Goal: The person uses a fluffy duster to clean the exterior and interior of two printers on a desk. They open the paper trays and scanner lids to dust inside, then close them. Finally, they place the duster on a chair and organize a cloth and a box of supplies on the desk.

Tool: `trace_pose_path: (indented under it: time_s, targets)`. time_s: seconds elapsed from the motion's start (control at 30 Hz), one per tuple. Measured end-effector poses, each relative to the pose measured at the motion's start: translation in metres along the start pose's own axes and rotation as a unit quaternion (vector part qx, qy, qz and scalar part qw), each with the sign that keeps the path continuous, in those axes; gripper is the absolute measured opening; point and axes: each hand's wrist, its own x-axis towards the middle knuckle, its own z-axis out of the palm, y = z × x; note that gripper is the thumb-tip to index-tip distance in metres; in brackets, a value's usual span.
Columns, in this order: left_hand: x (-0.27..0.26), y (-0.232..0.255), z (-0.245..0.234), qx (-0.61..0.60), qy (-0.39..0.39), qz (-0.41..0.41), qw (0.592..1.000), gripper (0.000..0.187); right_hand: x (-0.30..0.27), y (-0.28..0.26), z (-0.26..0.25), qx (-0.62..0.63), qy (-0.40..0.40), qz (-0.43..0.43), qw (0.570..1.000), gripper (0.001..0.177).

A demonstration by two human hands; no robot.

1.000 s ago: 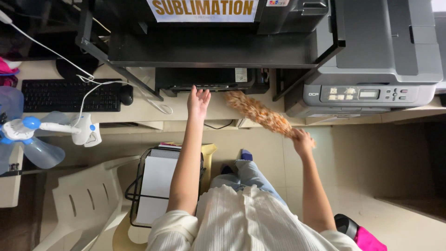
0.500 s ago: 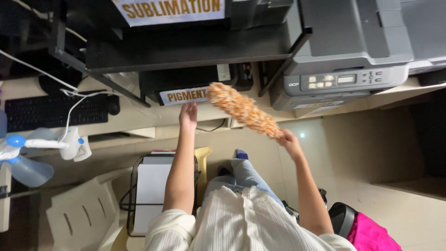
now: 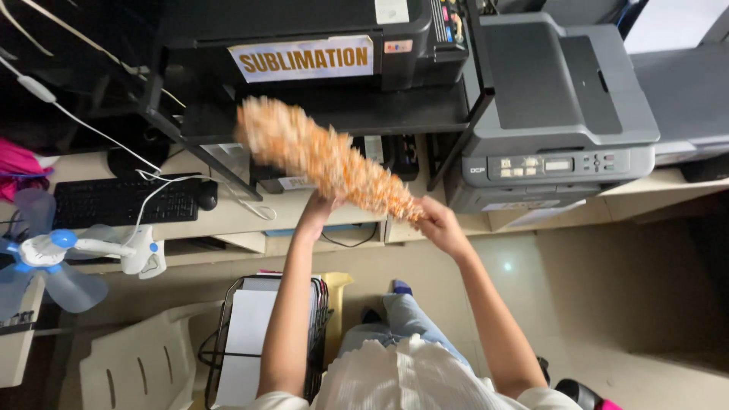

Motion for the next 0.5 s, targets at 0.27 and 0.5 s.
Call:
trace_pose_path:
  time_s: [0.27,0.5]
  targets:
    - [-0.070,0.247,0.090,0.102,-0.113,0.277,0.949,0.030,0.081,-0.179,-0.103,-0.284,0.256,-0.126,0.915,0.033]
    - [-0.049,0.324,0.124,0.262,0.013,0.481,0.836,0.018,0.160,-0.235,-0.156,-0.446,0.158,-0.279,0.835,0.032]
